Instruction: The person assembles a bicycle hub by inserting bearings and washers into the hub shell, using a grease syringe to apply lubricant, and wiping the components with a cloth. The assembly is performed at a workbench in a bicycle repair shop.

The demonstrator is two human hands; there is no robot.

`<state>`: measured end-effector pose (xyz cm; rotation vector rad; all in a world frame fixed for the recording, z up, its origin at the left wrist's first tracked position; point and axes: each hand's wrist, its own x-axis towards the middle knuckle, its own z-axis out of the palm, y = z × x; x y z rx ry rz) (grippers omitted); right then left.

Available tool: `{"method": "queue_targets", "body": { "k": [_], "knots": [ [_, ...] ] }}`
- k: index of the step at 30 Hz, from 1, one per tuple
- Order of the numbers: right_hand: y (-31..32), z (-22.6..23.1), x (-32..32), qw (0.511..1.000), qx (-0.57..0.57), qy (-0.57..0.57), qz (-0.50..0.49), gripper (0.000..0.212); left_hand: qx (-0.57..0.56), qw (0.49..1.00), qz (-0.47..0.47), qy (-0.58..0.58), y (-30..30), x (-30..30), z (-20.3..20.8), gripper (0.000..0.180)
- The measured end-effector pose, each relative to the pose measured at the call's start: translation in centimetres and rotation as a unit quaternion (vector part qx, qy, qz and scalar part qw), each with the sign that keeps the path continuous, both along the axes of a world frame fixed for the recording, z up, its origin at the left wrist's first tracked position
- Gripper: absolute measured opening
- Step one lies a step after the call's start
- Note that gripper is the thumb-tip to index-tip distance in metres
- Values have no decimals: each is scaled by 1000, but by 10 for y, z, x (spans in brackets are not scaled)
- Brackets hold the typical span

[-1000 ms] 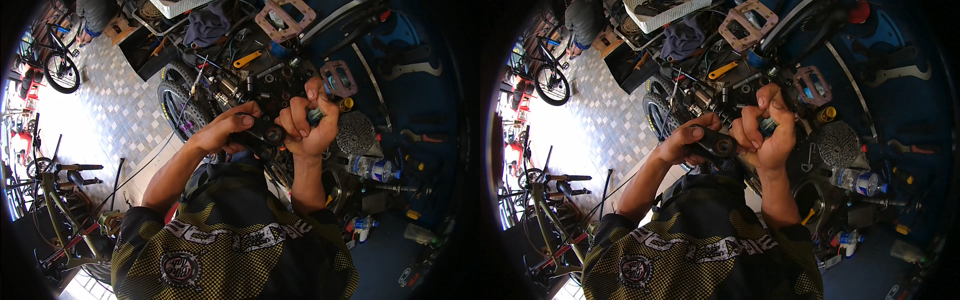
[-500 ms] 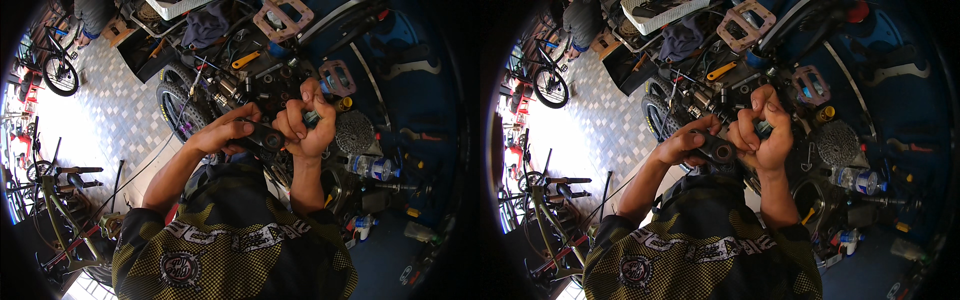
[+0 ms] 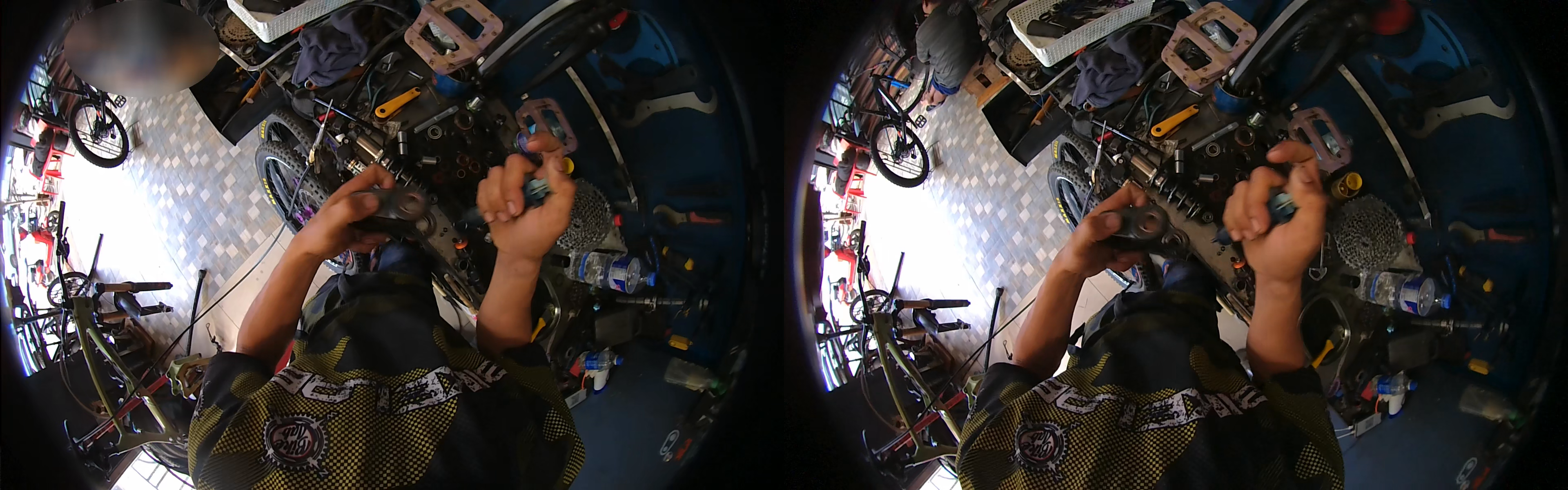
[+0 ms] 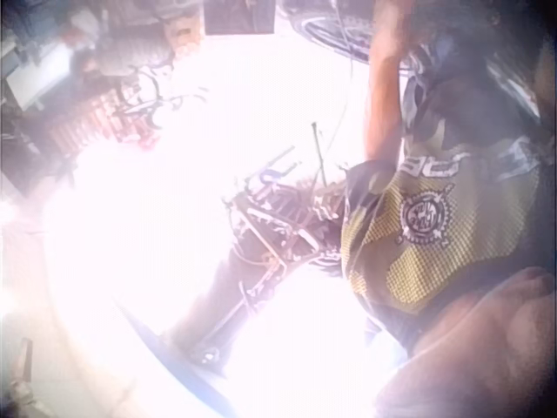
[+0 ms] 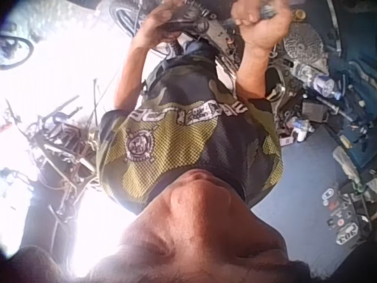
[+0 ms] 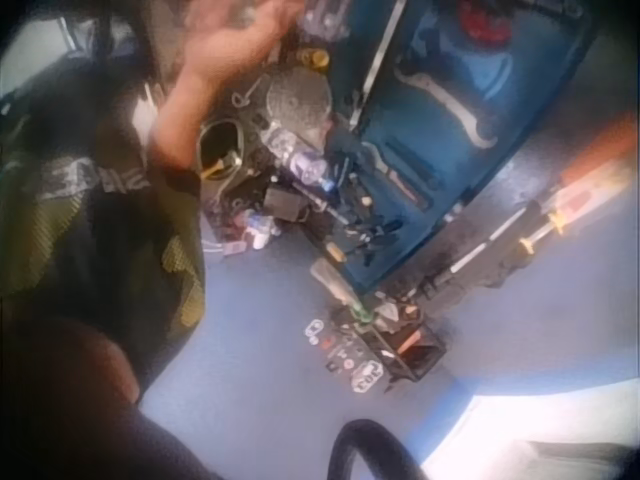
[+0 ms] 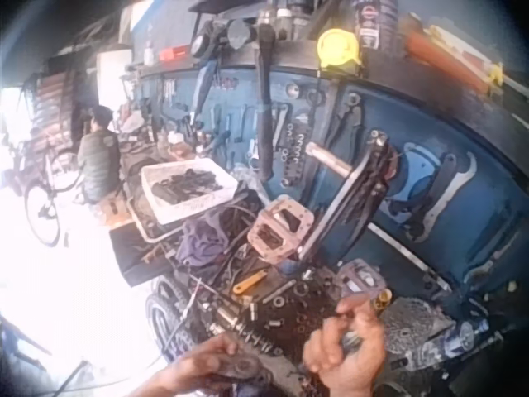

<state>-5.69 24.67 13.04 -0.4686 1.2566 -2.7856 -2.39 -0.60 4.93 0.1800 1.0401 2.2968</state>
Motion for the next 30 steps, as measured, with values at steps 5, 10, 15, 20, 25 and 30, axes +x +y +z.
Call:
{"method": "queue_targets", "body": {
  "k": [5, 10, 15, 20, 25, 30],
  "knots": [
    [42, -14, -21, 978, 161, 34, -130, 34, 99, 988, 109, -42, -16, 12, -25, 64],
    [67, -65, -40, 856, 488, 40, -162, 18, 105, 987, 119, -8, -19, 19, -41, 107],
    [64, -141, -64, 716, 681, 51, -145, 15, 80, 988, 131, -11, -8, 27, -48, 102],
    [48, -200, -82, 605, 787, 53, -114, 21, 66, 989, 134, -5, 2, 33, -52, 97],
    [44, -212, -86, 574, 809, 58, -113, 17, 54, 985, 164, 1, 2, 37, -46, 99],
    [50, -202, -83, 628, 760, 72, -151, 14, 16, 988, 150, 33, 1, 35, -41, 103]
  ]
}}
